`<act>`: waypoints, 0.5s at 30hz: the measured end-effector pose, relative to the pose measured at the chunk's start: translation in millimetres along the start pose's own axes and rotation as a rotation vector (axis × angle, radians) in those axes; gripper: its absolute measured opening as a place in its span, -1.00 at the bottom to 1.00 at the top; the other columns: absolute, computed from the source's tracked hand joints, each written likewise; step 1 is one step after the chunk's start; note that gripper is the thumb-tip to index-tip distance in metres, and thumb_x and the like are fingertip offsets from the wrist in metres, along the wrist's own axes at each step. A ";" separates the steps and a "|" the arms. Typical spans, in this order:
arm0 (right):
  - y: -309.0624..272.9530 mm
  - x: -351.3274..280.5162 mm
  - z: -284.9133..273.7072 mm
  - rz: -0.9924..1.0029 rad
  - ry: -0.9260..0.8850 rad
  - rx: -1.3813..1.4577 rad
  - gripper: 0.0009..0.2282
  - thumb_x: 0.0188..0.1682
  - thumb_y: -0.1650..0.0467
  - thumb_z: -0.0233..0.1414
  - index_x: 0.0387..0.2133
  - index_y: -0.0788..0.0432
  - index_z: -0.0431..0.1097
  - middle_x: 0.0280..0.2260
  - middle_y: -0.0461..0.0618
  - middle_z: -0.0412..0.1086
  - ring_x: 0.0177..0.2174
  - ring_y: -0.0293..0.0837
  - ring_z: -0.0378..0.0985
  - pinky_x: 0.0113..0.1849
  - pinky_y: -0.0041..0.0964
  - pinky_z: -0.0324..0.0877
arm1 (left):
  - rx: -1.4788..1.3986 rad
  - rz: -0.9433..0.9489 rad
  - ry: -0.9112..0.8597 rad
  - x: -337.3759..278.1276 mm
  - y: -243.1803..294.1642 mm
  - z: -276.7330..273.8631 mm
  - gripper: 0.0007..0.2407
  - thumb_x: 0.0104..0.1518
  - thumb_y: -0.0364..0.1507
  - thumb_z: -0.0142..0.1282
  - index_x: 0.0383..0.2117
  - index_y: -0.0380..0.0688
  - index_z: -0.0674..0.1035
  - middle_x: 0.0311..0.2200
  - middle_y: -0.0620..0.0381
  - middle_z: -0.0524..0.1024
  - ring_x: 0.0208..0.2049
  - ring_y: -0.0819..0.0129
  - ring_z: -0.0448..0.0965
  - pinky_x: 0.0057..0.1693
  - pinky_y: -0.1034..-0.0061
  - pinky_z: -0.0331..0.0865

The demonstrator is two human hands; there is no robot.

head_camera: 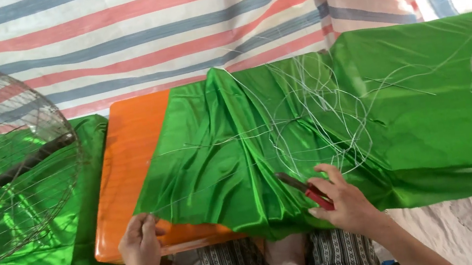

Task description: Cutting thin metal wires with pliers and arranging them on a table.

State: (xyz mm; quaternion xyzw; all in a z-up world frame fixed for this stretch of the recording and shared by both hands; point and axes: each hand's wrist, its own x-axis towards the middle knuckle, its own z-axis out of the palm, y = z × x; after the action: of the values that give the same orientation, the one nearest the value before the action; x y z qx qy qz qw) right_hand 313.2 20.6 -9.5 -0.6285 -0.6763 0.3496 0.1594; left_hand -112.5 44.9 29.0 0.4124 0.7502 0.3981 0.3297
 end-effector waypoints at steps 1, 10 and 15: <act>1.4 1.3 0.4 0.015 -0.007 0.017 -0.46 -0.18 0.29 0.32 0.08 0.10 0.32 0.33 -0.03 -0.06 -0.14 -0.11 0.58 -0.04 -0.10 0.60 | 0.107 0.081 0.017 9.4 -9.1 1.7 -0.79 0.35 -0.40 -0.04 -0.33 -0.24 0.62 -0.63 0.04 0.52 -0.65 0.35 0.38 -0.43 0.44 0.28; 1.8 4.6 -8.4 0.059 -0.095 0.051 -0.47 -0.13 0.20 0.24 0.13 -0.03 0.30 -0.04 -0.16 0.33 -0.16 -0.20 0.58 -0.10 -0.30 0.57 | 0.477 0.533 -0.151 79.3 -74.5 18.3 -0.63 0.34 -0.27 -0.25 0.15 -0.11 0.50 0.27 -0.08 0.39 0.41 0.10 0.20 0.29 0.08 0.20; 14.8 7.2 -3.7 0.026 -0.070 0.150 -0.53 -0.10 0.18 0.22 0.04 0.09 0.35 -0.27 -0.15 0.29 -0.36 -0.29 0.45 -0.26 -0.45 0.53 | 0.661 0.540 -0.099 70.0 -86.3 -4.0 -0.66 0.36 -0.30 -0.26 0.08 -0.19 0.51 0.16 -0.04 0.51 0.33 0.09 0.35 0.37 0.03 0.18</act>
State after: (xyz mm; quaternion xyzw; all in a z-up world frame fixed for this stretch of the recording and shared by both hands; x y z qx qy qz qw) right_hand 325.4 28.0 -18.4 -0.6110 -0.6451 0.4230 0.1778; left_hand -177.5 75.6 -55.7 0.6960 0.6858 0.1879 0.0996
